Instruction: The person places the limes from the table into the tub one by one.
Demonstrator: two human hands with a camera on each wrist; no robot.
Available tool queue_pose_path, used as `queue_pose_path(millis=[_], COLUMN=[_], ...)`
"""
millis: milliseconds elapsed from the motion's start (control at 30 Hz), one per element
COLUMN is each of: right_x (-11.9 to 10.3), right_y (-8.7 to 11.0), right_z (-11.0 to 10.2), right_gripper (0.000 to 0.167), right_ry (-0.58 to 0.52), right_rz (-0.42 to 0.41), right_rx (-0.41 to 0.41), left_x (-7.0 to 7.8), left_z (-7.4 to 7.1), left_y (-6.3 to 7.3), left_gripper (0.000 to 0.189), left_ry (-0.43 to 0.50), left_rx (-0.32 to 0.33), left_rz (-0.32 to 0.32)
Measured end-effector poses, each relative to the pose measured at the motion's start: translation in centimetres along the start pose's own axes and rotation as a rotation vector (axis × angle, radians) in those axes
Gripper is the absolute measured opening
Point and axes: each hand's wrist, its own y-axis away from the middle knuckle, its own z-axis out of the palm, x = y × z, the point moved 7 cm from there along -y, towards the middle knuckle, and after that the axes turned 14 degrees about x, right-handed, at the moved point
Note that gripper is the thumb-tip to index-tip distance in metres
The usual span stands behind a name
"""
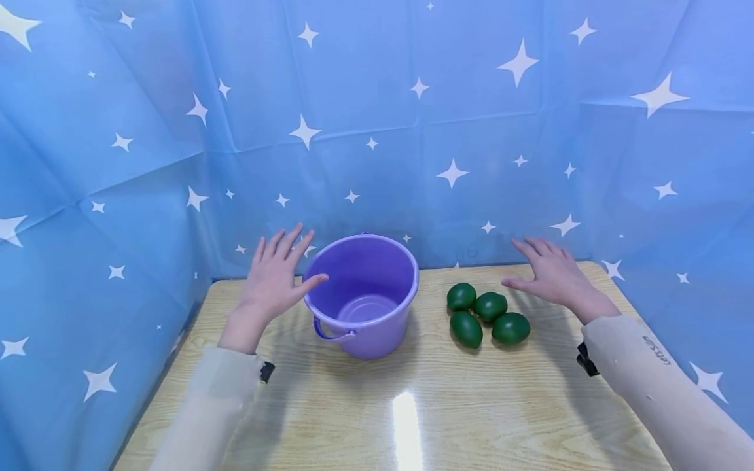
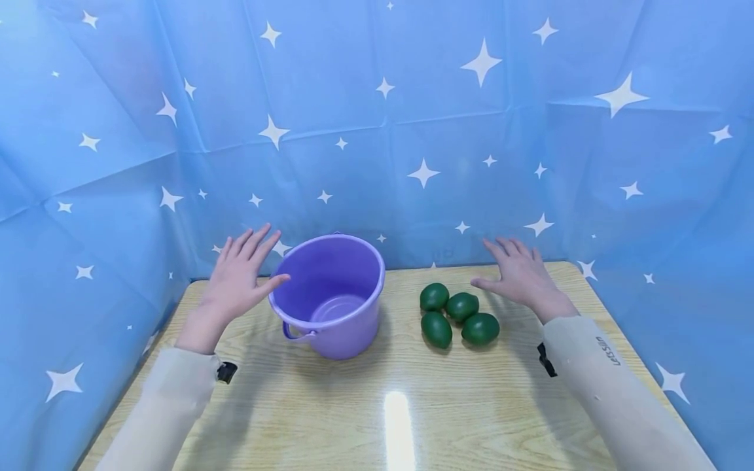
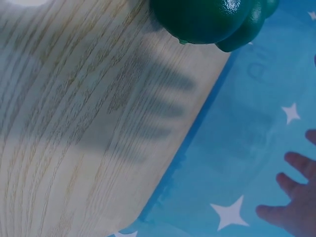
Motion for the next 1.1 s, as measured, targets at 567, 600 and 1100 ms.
queue_pose_path(millis=[567, 600, 1100], right_x=[-0.3, -0.3, -0.6], right_y=[0.4, 0.4, 0.9], right_z=[0.7, 0.7, 0.8], right_gripper=[0.097, 0.096, 0.096], right_ry=[0.018, 0.014, 0.000], right_rz=[-0.003, -0.002, -0.003], right_rx=[-0.014, -0.014, -0.023], left_x=[1.2, 1.3, 1.9], left_z=[0.9, 1.0, 1.6], left_y=[0.8, 0.8, 1.1], left_gripper=[0.089, 0.088, 0.085], left_ry=[0.007, 0.006, 0.035], left_rx=[-0.010, -0.012, -0.009], left_rz=[0.029, 0.032, 0.038])
